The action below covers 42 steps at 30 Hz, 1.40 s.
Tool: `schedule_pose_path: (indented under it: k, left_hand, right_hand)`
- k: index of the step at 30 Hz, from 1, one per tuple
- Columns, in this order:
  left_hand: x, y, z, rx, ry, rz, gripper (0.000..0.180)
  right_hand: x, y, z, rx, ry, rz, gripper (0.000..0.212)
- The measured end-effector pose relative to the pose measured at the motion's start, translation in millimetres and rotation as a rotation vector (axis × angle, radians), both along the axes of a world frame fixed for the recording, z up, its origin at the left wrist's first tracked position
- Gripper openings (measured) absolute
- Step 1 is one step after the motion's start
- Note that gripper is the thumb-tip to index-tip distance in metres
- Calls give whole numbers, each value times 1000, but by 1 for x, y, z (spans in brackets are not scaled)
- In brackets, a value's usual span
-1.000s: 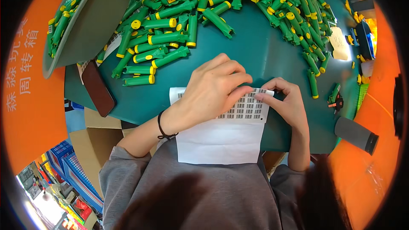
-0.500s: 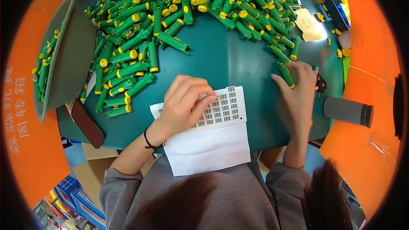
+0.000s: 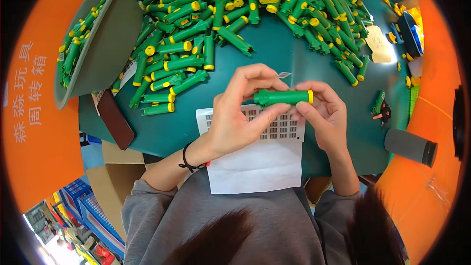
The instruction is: Applying small white adhesive labels onto green and yellow cylindrical toy dart components.
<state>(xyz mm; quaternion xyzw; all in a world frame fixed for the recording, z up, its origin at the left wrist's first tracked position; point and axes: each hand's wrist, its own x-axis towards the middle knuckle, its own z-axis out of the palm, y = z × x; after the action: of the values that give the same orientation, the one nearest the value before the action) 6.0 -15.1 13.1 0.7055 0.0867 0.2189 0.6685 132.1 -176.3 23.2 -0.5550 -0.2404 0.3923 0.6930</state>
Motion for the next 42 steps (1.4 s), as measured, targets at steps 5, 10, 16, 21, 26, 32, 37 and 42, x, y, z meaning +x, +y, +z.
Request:
schedule_pose_path:
  k: [5, 10, 16, 21, 26, 32, 37, 42]
  left_hand:
    - [-10, 16, 3, 57, -1, 63, 48]
    - [-13, 32, 31, 197, 39, -27, 11]
    - [-8, 30, 42, 84, 205, -220, 7]
    - [-6, 24, 42, 89, 182, -165, 8]
    - [-5, 23, 42, 135, 168, -168, 7]
    - [-6, 24, 42, 183, 150, -167, 7]
    - [-6, 25, 44, 207, 172, -167, 8]
    - [-6, 24, 44, 235, 183, -152, 8]
  right_hand:
    - [-10, 5, -25, 106, -42, 0, 33]
    - [-9, 5, -31, 216, -165, 69, 38]
    - [-15, 1, -30, 228, 4, 24, 41]
    - [-14, 0, -34, 279, -48, 20, 42]
    - [-16, -3, -30, 188, -100, -20, 42]
    - [-15, -3, -29, 178, -114, -23, 43]
    - [-16, -5, -32, 159, -122, -34, 42]
    - [-15, -6, -34, 152, -179, -29, 42]
